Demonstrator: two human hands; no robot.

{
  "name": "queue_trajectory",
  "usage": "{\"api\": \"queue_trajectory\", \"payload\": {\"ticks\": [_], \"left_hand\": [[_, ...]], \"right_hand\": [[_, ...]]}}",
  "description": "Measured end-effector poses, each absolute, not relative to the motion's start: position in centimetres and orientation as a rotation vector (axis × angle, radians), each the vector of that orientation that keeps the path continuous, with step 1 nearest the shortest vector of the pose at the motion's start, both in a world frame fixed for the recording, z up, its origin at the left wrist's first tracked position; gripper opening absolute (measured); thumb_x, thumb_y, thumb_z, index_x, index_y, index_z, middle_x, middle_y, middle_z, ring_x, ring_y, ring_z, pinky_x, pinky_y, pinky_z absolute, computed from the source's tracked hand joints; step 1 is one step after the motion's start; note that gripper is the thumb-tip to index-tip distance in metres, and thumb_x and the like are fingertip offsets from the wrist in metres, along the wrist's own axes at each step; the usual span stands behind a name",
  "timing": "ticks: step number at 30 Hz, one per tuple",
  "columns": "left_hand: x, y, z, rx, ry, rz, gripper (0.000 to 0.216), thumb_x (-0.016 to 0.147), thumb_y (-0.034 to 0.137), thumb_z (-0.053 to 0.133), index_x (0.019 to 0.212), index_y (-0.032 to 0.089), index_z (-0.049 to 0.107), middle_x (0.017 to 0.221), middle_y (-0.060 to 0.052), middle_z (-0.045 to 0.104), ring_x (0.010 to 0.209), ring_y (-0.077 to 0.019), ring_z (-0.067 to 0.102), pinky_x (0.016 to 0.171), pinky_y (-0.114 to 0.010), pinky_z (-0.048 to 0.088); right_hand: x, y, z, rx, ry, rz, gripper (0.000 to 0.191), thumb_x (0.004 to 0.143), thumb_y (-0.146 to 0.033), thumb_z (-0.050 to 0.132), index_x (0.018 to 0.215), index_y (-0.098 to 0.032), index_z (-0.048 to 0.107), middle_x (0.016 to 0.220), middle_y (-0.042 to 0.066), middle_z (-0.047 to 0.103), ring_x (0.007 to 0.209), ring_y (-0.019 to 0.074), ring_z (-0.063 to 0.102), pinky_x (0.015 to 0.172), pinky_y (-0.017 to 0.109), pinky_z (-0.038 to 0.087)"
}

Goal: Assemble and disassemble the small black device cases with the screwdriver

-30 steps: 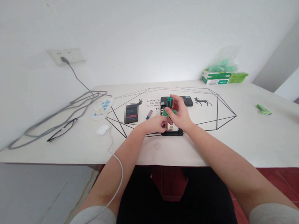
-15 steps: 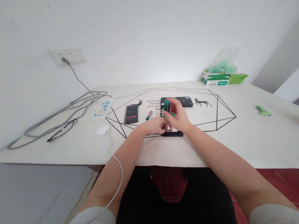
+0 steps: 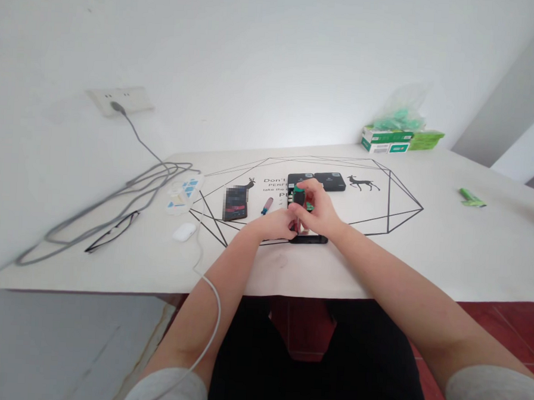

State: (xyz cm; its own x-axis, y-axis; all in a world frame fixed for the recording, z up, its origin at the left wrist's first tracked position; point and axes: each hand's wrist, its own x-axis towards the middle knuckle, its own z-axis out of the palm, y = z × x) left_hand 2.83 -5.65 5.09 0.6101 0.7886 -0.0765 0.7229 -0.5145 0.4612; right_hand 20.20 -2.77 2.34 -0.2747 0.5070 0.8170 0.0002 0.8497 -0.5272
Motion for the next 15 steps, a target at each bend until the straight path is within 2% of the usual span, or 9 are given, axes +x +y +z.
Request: {"api": "queue_trajectory", "payload": {"ticks": [3,6,12,15], "left_hand": [[2.88,-5.78,5.28,2.358,1.226,0.171,0.016,0.073,0.013,0.064,0.085,0.017,0.073,0.080,-0.001,0.070,0.074,-0.0173,0.065,0.068,-0.026,0.048],[2.97,-6.01,5.59,2.332,1.238,0.159,0.019,0.072,0.013,0.064,0.088,0.018,0.074,0.081,-0.001,0.071,0.074,-0.0171,0.065,0.067,-0.026,0.047],[2.99,-6.13,5.69,2.303,1.217,0.199,0.030,0.071,0.010,0.064,0.097,0.019,0.077,0.082,0.000,0.072,0.074,-0.0165,0.065,0.068,-0.024,0.046],[2.94,-6.00,5.48,2.305,1.216,0.198,0.027,0.072,0.010,0.064,0.095,0.018,0.075,0.082,0.000,0.072,0.074,-0.0163,0.065,0.067,-0.024,0.046]], "right_hand": [[20.60,-3.10,2.45,-0.369,-1.799,0.553,0.034,0.103,-0.051,0.056,0.130,-0.030,0.052,0.106,0.006,0.062,0.078,0.0196,0.063,0.071,0.041,0.060],[20.80,-3.39,2.60,-0.399,-1.801,0.603,0.033,0.107,-0.050,0.045,0.133,-0.030,0.053,0.104,0.007,0.066,0.090,0.0234,0.069,0.078,0.043,0.062],[20.48,-3.55,2.83,-0.396,-1.737,0.629,0.030,0.107,-0.049,0.047,0.129,-0.029,0.053,0.123,0.009,0.069,0.099,0.0237,0.070,0.085,0.045,0.062],[20.31,-3.41,2.79,-0.407,-1.735,0.613,0.030,0.105,-0.048,0.052,0.129,-0.029,0.052,0.117,0.008,0.068,0.092,0.0222,0.068,0.082,0.044,0.061]]}}
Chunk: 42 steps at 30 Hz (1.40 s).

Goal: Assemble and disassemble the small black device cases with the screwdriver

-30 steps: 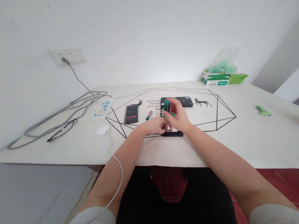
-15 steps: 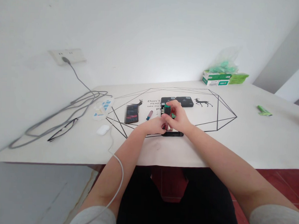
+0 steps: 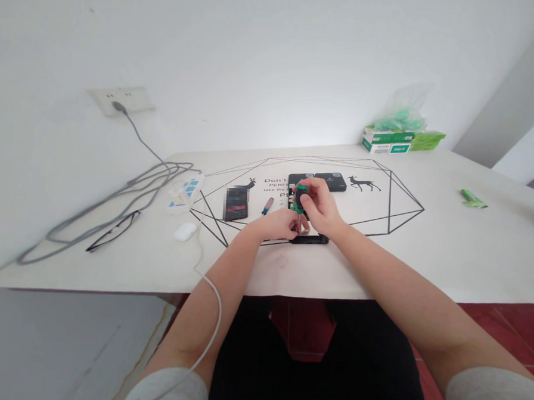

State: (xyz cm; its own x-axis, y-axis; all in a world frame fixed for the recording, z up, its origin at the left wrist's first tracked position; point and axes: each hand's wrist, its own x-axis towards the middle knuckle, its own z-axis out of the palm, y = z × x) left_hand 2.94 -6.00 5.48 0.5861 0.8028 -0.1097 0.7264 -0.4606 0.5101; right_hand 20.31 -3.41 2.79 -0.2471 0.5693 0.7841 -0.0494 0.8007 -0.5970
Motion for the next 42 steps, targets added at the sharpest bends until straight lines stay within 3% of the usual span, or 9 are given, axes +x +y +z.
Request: {"api": "queue_trajectory", "payload": {"ticks": [4,7,10,16,22,28,32,36,42], "left_hand": [[2.9,-5.7,5.0,2.355,1.239,0.183,0.013,0.073,0.011,0.064,0.082,0.017,0.070,0.078,-0.001,0.069,0.074,-0.0175,0.064,0.068,-0.026,0.047],[2.9,-5.6,4.8,2.383,1.202,0.218,0.014,0.072,0.010,0.064,0.082,0.018,0.069,0.079,-0.002,0.069,0.077,-0.0185,0.064,0.069,-0.027,0.048],[3.0,-5.7,5.0,2.386,1.238,0.198,0.012,0.072,0.011,0.064,0.080,0.018,0.069,0.077,-0.001,0.068,0.075,-0.0184,0.065,0.068,-0.027,0.048],[3.1,-6.3,5.8,2.306,1.260,0.183,0.024,0.071,0.012,0.065,0.093,0.019,0.074,0.079,0.000,0.071,0.073,-0.0172,0.066,0.068,-0.025,0.048],[2.9,-5.9,5.3,2.328,1.283,0.167,0.014,0.072,0.015,0.064,0.083,0.018,0.072,0.077,-0.001,0.070,0.072,-0.0180,0.065,0.068,-0.027,0.048],[2.9,-5.8,5.0,2.353,1.262,0.175,0.011,0.072,0.015,0.063,0.080,0.018,0.070,0.075,-0.001,0.069,0.070,-0.0176,0.063,0.064,-0.027,0.044],[3.1,-6.1,5.6,2.322,1.285,0.157,0.019,0.072,0.014,0.064,0.086,0.018,0.075,0.075,-0.001,0.070,0.070,-0.0180,0.064,0.067,-0.027,0.046],[3.1,-6.3,5.8,2.311,1.239,0.174,0.030,0.070,0.011,0.063,0.096,0.019,0.077,0.080,-0.001,0.072,0.074,-0.0177,0.065,0.068,-0.026,0.047],[2.9,-6.2,5.6,2.289,1.219,0.203,0.025,0.070,0.011,0.063,0.092,0.018,0.072,0.086,0.000,0.072,0.077,-0.0166,0.066,0.069,-0.025,0.048]], "right_hand": [[20.2,-3.3,2.9,-0.416,-1.761,0.434,0.031,0.098,-0.043,0.065,0.122,-0.027,0.055,0.109,0.007,0.063,0.085,0.0207,0.061,0.075,0.041,0.057],[20.1,-3.4,3.1,-0.393,-1.774,0.374,0.033,0.094,-0.042,0.070,0.121,-0.026,0.057,0.110,0.007,0.061,0.087,0.0208,0.059,0.074,0.040,0.056],[20.2,-3.6,3.2,-0.389,-1.769,0.430,0.030,0.098,-0.045,0.064,0.121,-0.027,0.057,0.111,0.008,0.062,0.085,0.0203,0.059,0.072,0.039,0.056],[20.6,-4.0,3.4,-0.448,-1.740,0.599,0.035,0.107,-0.052,0.043,0.127,-0.028,0.059,0.111,0.008,0.068,0.097,0.0243,0.068,0.085,0.045,0.059],[20.3,-3.8,3.3,-0.491,-1.743,0.461,0.037,0.101,-0.057,0.056,0.123,-0.028,0.060,0.100,0.006,0.063,0.073,0.0190,0.057,0.071,0.041,0.057],[20.3,-3.9,3.6,-0.478,-1.782,0.438,0.039,0.101,-0.060,0.056,0.124,-0.029,0.061,0.092,0.003,0.059,0.073,0.0199,0.056,0.072,0.042,0.056],[20.4,-4.3,4.3,-0.398,-1.769,0.433,0.036,0.108,-0.050,0.041,0.123,-0.028,0.065,0.101,0.007,0.065,0.092,0.0241,0.064,0.086,0.047,0.057],[20.1,-4.1,4.3,-0.402,-1.696,0.438,0.031,0.107,-0.049,0.047,0.121,-0.026,0.062,0.116,0.011,0.066,0.106,0.0254,0.066,0.092,0.048,0.057],[19.4,-3.5,3.2,-0.417,-1.567,0.720,0.034,0.096,-0.050,0.068,0.114,-0.028,0.048,0.132,0.009,0.063,0.082,0.0156,0.066,0.075,0.038,0.061]]}}
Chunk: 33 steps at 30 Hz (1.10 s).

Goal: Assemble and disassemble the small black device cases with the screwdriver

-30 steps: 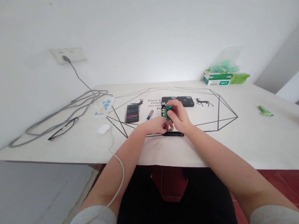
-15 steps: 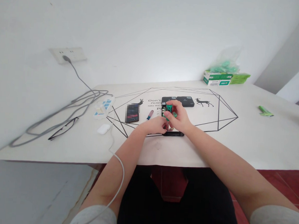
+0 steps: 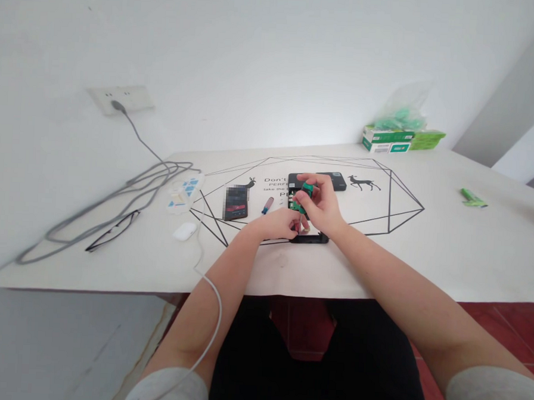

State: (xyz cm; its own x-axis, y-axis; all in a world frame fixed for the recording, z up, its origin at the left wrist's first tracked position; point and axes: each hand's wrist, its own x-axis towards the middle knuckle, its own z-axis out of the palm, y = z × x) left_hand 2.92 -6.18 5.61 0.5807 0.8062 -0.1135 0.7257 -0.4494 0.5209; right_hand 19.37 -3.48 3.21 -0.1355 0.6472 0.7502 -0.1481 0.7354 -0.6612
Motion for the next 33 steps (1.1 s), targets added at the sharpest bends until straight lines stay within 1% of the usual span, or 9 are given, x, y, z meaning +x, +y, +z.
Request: {"api": "queue_trajectory", "payload": {"ticks": [4,7,11,15,18,20,24,29,33], "left_hand": [[3.0,-6.2,5.6,2.290,1.225,0.184,0.014,0.070,0.012,0.063,0.081,0.018,0.068,0.085,-0.001,0.072,0.078,-0.0179,0.067,0.070,-0.027,0.048],[3.0,-6.2,5.6,2.296,1.254,0.165,0.013,0.071,0.014,0.063,0.082,0.018,0.069,0.083,0.000,0.072,0.077,-0.0181,0.067,0.072,-0.028,0.049],[2.5,-6.0,5.6,2.332,1.250,0.202,0.018,0.075,0.015,0.063,0.090,0.020,0.072,0.082,0.001,0.071,0.076,-0.0169,0.066,0.077,-0.028,0.050],[1.3,-4.9,5.0,2.359,1.407,0.487,0.018,0.087,0.022,0.060,0.097,0.018,0.073,0.088,-0.002,0.073,0.083,-0.0193,0.066,0.081,-0.030,0.053],[0.4,-3.6,4.2,2.331,1.731,0.704,0.025,0.091,0.015,0.053,0.102,0.016,0.075,0.102,-0.008,0.076,0.097,-0.0219,0.068,0.093,-0.032,0.052],[0.0,-3.1,3.7,2.306,1.923,0.703,0.027,0.093,0.012,0.051,0.106,0.015,0.075,0.110,-0.011,0.076,0.105,-0.0238,0.068,0.097,-0.033,0.051],[-0.1,-2.9,3.1,2.335,2.048,0.457,0.029,0.095,0.012,0.052,0.111,0.017,0.076,0.117,-0.012,0.074,0.112,-0.0257,0.067,0.100,-0.035,0.051],[0.4,-3.2,3.1,2.362,2.089,0.267,0.028,0.097,0.019,0.052,0.106,0.017,0.079,0.112,-0.015,0.075,0.109,-0.0286,0.067,0.096,-0.037,0.053],[0.8,-3.4,3.3,2.371,2.093,0.197,0.029,0.098,0.020,0.051,0.102,0.016,0.080,0.110,-0.015,0.075,0.105,-0.0277,0.068,0.093,-0.035,0.053]], "right_hand": [[19.5,-3.5,3.2,-0.425,-1.580,0.629,0.035,0.092,-0.047,0.074,0.111,-0.028,0.053,0.124,0.008,0.065,0.081,0.0163,0.064,0.073,0.037,0.059],[19.8,-3.9,3.4,-0.429,-1.634,0.629,0.029,0.099,-0.051,0.062,0.117,-0.028,0.059,0.121,0.009,0.068,0.081,0.0188,0.066,0.075,0.041,0.061],[20.1,-4.1,3.6,-0.465,-1.666,0.652,0.033,0.105,-0.053,0.048,0.123,-0.029,0.062,0.117,0.009,0.072,0.090,0.0230,0.070,0.080,0.045,0.062],[20.0,-3.9,3.7,-0.484,-1.678,0.535,0.030,0.102,-0.052,0.056,0.119,-0.028,0.062,0.106,0.007,0.069,0.083,0.0208,0.064,0.074,0.041,0.059],[19.9,-3.7,3.6,-0.493,-1.677,0.459,0.029,0.098,-0.050,0.065,0.115,-0.027,0.061,0.100,0.005,0.061,0.075,0.0179,0.056,0.069,0.038,0.055],[19.9,-3.7,3.6,-0.508,-1.679,0.452,0.031,0.095,-0.050,0.068,0.115,-0.028,0.061,0.099,0.004,0.058,0.076,0.0177,0.054,0.070,0.038,0.054],[20.0,-3.8,3.9,-0.459,-1.708,0.477,0.032,0.100,-0.051,0.060,0.121,-0.028,0.064,0.104,0.007,0.060,0.086,0.0214,0.059,0.079,0.043,0.057],[20.2,-3.9,4.4,-0.392,-1.689,0.531,0.033,0.107,-0.050,0.045,0.117,-0.029,0.068,0.125,0.010,0.069,0.124,0.0274,0.063,0.110,0.053,0.051],[20.0,-3.7,4.0,-0.399,-1.703,0.647,0.032,0.106,-0.051,0.049,0.124,-0.028,0.063,0.128,0.010,0.071,0.116,0.0251,0.069,0.105,0.049,0.057]]}}
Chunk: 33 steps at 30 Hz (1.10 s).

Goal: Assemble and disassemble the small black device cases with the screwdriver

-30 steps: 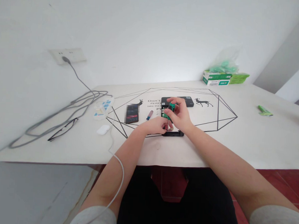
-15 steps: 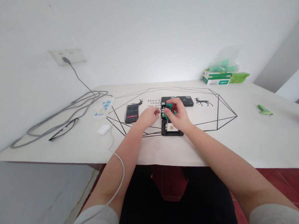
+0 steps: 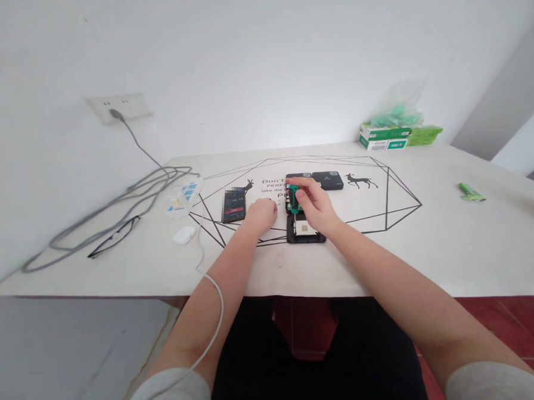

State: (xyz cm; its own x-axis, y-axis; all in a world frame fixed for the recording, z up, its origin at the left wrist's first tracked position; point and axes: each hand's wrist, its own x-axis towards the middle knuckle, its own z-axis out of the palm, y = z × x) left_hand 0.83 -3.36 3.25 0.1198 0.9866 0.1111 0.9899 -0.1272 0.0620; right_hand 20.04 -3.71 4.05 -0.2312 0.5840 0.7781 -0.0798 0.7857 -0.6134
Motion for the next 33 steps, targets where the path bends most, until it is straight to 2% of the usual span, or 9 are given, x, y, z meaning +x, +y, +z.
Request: {"api": "queue_trajectory", "payload": {"ticks": [5,10,13,19,23,27,30,33], "left_hand": [[1.1,-3.6,3.3,-2.326,-2.062,-0.167,0.031,0.101,0.019,0.048,0.102,0.016,0.078,0.110,-0.016,0.074,0.105,-0.0277,0.068,0.092,-0.036,0.053],[1.1,-3.6,3.0,-2.304,-2.044,-0.174,0.031,0.103,0.022,0.046,0.103,0.014,0.076,0.111,-0.017,0.074,0.107,-0.0280,0.068,0.093,-0.035,0.052],[1.1,-3.4,2.8,-2.348,-2.030,-0.334,0.027,0.103,0.021,0.048,0.105,0.014,0.073,0.110,-0.015,0.075,0.106,-0.0259,0.068,0.094,-0.034,0.051],[2.1,-3.3,3.0,-2.537,-1.870,-0.867,0.021,0.101,0.020,0.048,0.091,0.017,0.067,0.095,-0.011,0.075,0.090,-0.0254,0.068,0.081,-0.035,0.051],[2.6,-3.6,3.1,-2.560,-1.785,-1.041,0.014,0.097,0.020,0.053,0.089,0.018,0.064,0.086,-0.007,0.070,0.079,-0.0223,0.063,0.075,-0.034,0.048],[2.7,-3.8,3.2,-2.593,-1.679,-1.128,0.010,0.094,0.022,0.058,0.086,0.019,0.063,0.084,-0.004,0.067,0.077,-0.0206,0.059,0.073,-0.032,0.046],[2.6,-3.9,3.2,-2.588,-1.649,-1.150,0.011,0.093,0.023,0.060,0.083,0.019,0.062,0.083,-0.004,0.067,0.078,-0.0205,0.059,0.075,-0.032,0.047],[2.6,-3.9,3.2,-2.591,-1.663,-1.171,0.007,0.091,0.022,0.062,0.084,0.019,0.064,0.086,-0.004,0.069,0.081,-0.0208,0.061,0.076,-0.032,0.047]], "right_hand": [[19.4,-3.8,3.5,-0.360,-1.626,0.836,0.031,0.099,-0.052,0.064,0.116,-0.029,0.053,0.137,0.011,0.067,0.094,0.0187,0.073,0.093,0.044,0.062],[19.3,-3.7,3.5,-0.404,-1.603,0.878,0.042,0.089,-0.054,0.075,0.112,-0.028,0.050,0.137,0.009,0.064,0.077,0.0137,0.066,0.074,0.037,0.063],[19.4,-3.7,3.6,-0.382,-1.632,0.801,0.041,0.089,-0.053,0.076,0.115,-0.027,0.056,0.132,0.009,0.063,0.080,0.0154,0.066,0.075,0.037,0.062],[19.7,-4.4,4.2,-0.376,-1.687,0.816,0.033,0.104,-0.053,0.052,0.121,-0.027,0.064,0.121,0.009,0.069,0.093,0.0208,0.070,0.083,0.040,0.061],[19.7,-4.2,4.2,-0.420,-1.668,0.766,0.032,0.101,-0.054,0.058,0.118,-0.028,0.061,0.108,0.006,0.070,0.085,0.0197,0.066,0.079,0.039,0.059],[19.7,-3.6,4.0,-0.510,-1.643,0.657,0.033,0.092,-0.052,0.071,0.109,-0.027,0.058,0.091,0.000,0.061,0.075,0.0168,0.055,0.070,0.035,0.053],[19.7,-3.5,3.9,-0.531,-1.636,0.647,0.037,0.087,-0.050,0.077,0.106,-0.027,0.056,0.089,-0.001,0.057,0.074,0.0159,0.051,0.068,0.033,0.050],[19.7,-3.7,4.0,-0.507,-1.656,0.667,0.040,0.087,-0.055,0.077,0.110,-0.027,0.058,0.095,0.001,0.060,0.079,0.0174,0.056,0.072,0.036,0.053]]}}
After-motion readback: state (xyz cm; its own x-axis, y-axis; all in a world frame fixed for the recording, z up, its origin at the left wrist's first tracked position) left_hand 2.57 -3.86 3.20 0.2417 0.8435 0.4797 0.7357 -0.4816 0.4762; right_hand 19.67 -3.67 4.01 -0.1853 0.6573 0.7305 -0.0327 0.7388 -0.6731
